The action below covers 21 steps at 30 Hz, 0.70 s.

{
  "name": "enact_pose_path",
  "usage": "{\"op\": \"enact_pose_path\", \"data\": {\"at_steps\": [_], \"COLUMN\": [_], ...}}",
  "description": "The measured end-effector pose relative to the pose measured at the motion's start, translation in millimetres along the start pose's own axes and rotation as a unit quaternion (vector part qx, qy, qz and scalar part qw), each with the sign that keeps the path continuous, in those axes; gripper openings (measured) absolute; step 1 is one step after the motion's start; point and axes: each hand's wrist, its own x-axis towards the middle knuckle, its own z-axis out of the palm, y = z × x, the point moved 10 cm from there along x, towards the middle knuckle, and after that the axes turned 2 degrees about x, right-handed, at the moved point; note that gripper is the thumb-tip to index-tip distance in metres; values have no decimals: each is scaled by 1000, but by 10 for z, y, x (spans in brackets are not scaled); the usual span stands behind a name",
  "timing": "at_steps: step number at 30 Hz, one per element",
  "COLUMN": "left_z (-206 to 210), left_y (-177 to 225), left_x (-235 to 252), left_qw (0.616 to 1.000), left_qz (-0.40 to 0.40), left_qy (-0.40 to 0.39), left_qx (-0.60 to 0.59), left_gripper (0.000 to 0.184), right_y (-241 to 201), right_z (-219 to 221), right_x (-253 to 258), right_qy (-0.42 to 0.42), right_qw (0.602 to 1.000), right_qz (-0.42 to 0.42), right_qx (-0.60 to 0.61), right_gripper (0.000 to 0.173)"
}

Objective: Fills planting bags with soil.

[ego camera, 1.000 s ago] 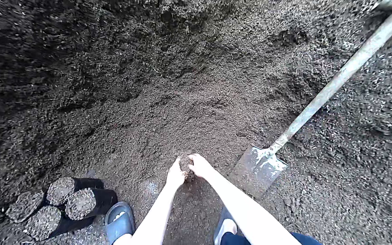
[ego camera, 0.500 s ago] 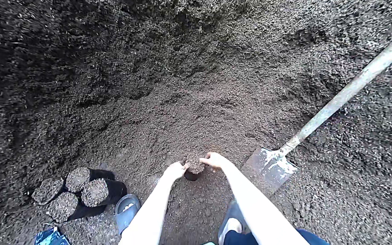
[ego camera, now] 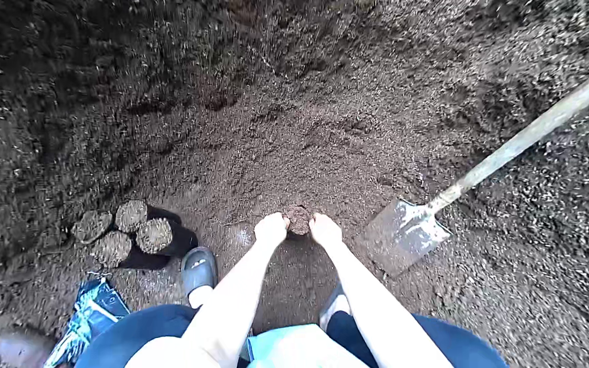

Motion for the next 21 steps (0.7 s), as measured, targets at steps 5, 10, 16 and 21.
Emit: {"op": "enact_pose_path", "data": {"at_steps": [5,10,16,21], "left_z": [94,400,585,537], "left_y": [-190,-360,-131,-133], "left_x": [15,-23,96,19], "left_qw": [997,967,973,970], "left_qz": [-34,-62,0,-10], "left_qy": [33,-25,-53,-27], "left_qx": [-57,-245,-223,-241], "left_gripper": [47,78,54,52], "right_y": [64,-271,-434,-515], "right_z": [151,-14,474,463], "right_x": [14,-319,-307,-222], "right_qy": [-4,64,-92,-131], "right_qw": [999,983,968,960], "right_qz": [-2,-171,-181,-163], "right_qx": [37,-24,-145,-188], "right_gripper": [51,55,67,60]}}
